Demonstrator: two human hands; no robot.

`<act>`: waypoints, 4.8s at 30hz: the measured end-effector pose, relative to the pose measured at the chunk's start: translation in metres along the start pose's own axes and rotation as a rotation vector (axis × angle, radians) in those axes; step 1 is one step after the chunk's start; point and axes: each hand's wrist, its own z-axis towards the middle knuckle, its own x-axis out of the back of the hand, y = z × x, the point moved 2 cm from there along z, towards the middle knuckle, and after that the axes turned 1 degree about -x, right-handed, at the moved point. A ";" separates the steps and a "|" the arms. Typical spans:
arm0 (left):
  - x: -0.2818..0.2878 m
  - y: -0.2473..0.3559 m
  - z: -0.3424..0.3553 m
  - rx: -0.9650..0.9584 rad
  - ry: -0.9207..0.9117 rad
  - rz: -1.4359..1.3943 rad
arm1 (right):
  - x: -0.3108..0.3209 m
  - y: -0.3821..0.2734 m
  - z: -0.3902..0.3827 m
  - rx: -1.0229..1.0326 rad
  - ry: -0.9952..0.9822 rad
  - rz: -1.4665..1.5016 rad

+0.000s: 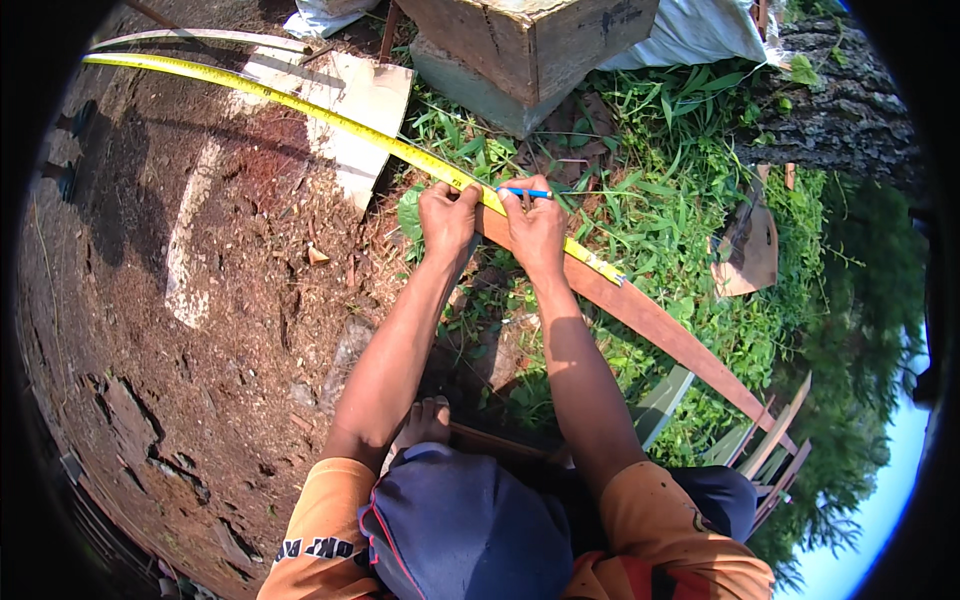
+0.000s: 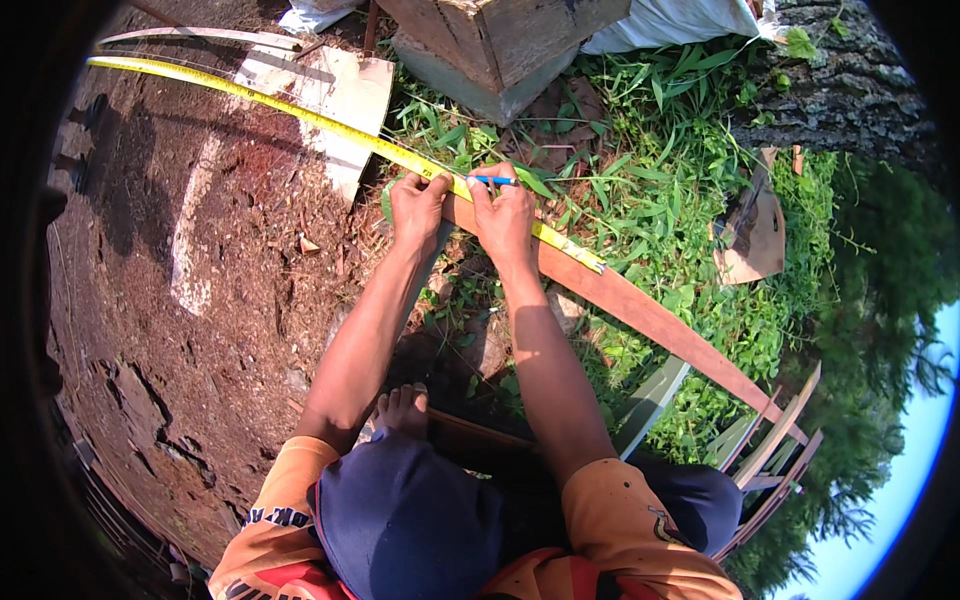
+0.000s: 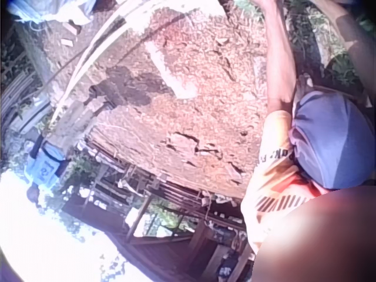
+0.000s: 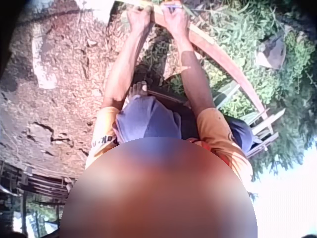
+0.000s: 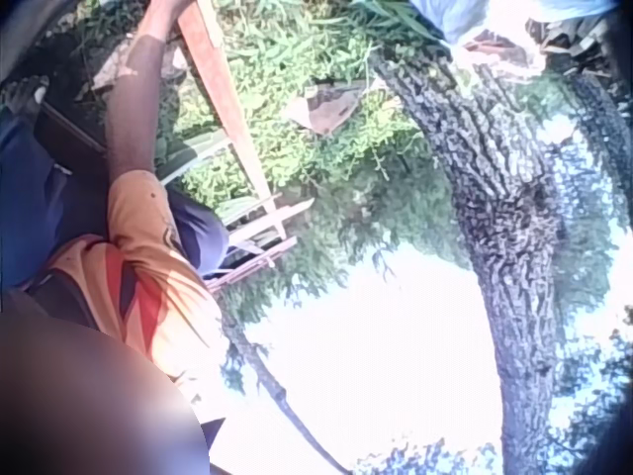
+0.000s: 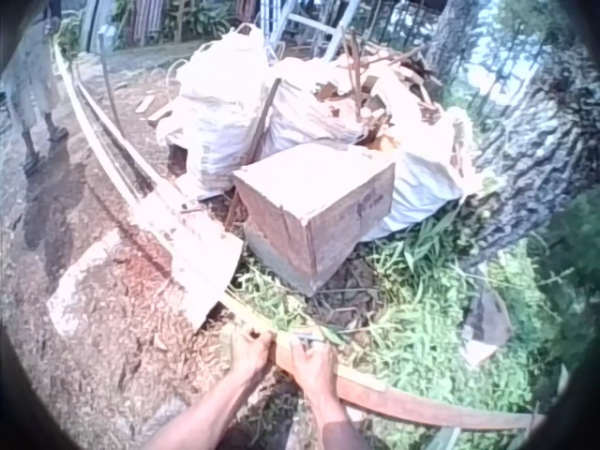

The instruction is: The person measures a wooden plank with a tape measure and marks it with a pen. They then move around the construction site, interacting with another worker and handling a spirit level.

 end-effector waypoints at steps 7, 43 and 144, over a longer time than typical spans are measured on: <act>-0.002 0.004 -0.003 0.019 0.001 -0.029 | -0.003 -0.001 0.003 0.093 0.033 0.037; 0.337 0.158 -0.088 -0.261 0.272 -0.476 | 0.036 -0.001 -0.012 -0.108 -0.031 0.387; 0.177 -0.004 -0.218 -0.030 -0.302 1.111 | -0.007 0.007 -0.027 -0.134 -0.041 0.470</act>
